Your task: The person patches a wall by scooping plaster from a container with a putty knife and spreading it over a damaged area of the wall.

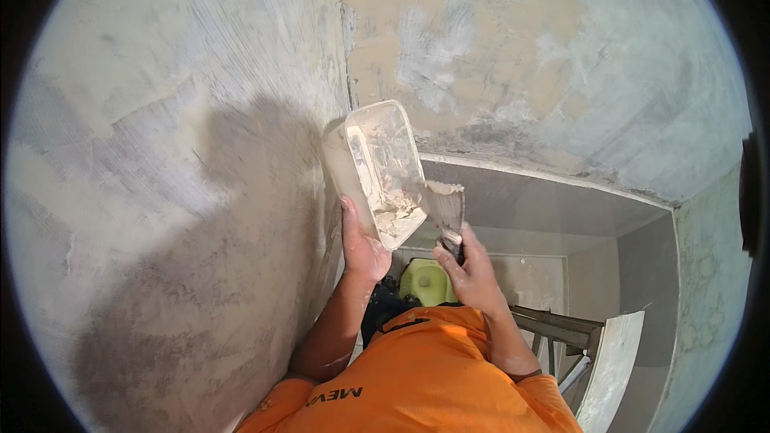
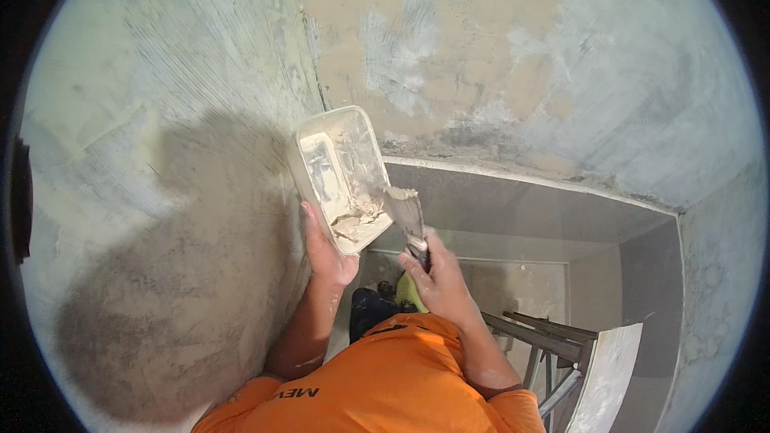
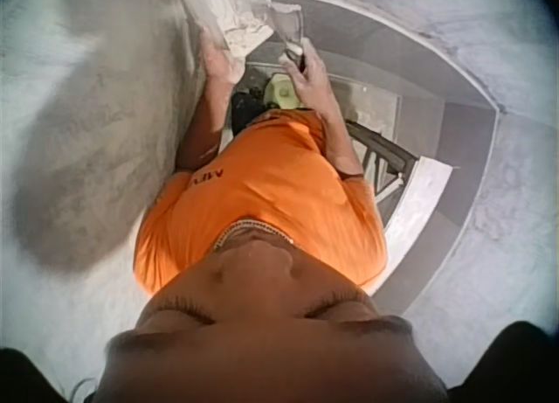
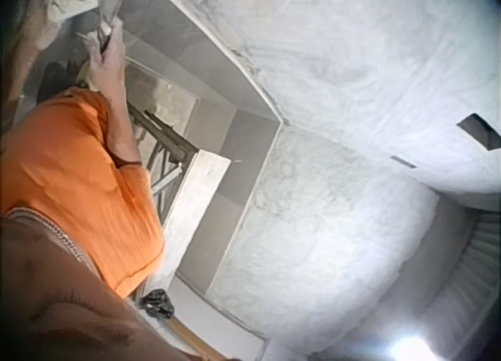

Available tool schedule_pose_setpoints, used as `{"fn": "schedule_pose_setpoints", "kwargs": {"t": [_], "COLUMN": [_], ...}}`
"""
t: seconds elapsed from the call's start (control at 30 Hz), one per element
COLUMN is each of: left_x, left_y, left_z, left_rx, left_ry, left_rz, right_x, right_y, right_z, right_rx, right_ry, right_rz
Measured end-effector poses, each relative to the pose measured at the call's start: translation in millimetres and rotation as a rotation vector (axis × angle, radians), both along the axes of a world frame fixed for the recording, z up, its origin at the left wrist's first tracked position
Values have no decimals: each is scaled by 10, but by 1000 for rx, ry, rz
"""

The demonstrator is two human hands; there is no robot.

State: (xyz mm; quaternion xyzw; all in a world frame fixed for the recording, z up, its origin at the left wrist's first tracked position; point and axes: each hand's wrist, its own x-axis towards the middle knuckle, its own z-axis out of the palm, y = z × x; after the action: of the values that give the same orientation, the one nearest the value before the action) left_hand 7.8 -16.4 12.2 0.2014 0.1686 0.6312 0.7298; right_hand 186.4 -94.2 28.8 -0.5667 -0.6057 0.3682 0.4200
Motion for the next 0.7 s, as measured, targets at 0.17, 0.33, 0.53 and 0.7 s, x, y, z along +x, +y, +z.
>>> {"fn": "schedule_pose_setpoints", "kwargs": {"t": [0.17, 0.33, 0.53, 0.7], "left_x": [55, -11, -43, -179], "left_y": [-87, -198, -67, 105], "left_z": [126, 261, 52, -192], "left_rx": [1, 185, 272, 136], "left_ry": [-10, 0, 81, 129], "left_rz": [59, 101, 140, 122], "right_x": [-152, 171, 438, 488], "right_y": [41, 42, -87, -270], "right_z": [-379, -748, -572, -14], "right_rx": [318, 376, 240, 211], "right_ry": [-501, -755, -419, -256], "right_rz": [5, -41, -162, -187]}}
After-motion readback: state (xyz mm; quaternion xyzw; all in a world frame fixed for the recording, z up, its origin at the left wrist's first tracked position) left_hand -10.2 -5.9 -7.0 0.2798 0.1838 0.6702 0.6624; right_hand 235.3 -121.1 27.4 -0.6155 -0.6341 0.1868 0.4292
